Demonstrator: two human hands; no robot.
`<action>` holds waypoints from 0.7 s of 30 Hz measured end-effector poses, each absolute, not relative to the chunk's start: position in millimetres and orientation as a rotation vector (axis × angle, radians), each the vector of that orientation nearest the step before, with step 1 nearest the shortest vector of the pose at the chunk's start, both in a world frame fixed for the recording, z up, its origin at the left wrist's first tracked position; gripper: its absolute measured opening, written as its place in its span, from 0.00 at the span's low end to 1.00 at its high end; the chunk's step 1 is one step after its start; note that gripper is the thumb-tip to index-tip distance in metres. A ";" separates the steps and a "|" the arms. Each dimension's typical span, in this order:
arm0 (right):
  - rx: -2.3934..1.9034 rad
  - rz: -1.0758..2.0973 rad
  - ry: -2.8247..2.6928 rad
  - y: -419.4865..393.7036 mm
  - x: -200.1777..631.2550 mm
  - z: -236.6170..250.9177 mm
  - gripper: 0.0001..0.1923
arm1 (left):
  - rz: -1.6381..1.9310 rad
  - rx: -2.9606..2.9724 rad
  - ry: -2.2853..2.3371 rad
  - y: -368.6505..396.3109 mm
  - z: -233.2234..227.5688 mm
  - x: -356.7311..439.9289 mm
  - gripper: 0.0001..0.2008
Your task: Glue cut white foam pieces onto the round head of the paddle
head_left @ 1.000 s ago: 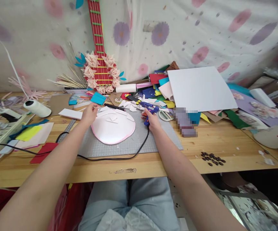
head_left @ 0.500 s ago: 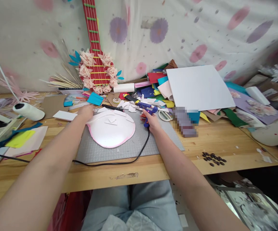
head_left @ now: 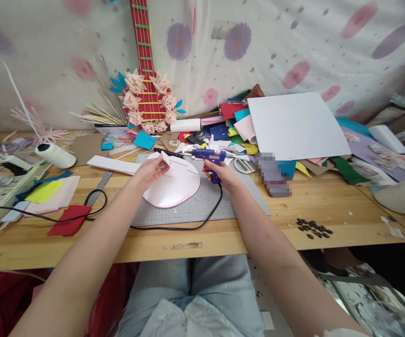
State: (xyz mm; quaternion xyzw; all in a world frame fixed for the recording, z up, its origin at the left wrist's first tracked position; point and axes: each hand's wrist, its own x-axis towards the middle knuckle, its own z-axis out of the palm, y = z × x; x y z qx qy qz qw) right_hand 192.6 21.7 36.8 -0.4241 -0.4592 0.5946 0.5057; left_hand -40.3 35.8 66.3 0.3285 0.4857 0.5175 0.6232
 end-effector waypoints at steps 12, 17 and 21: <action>-1.005 1.490 -1.394 25.5 187.0 20.7 0.18 | 1.034 0.461 1.023 16.4 54.6 -32.0 0.09; -1.043 1.476 -1.415 22.3 185.2 24.2 0.18 | 1.006 0.473 1.015 13.0 54.9 -32.4 0.09; -1.050 1.465 -1.410 19.7 183.6 29.8 0.18 | 0.969 0.498 1.012 10.5 53.2 -34.0 0.09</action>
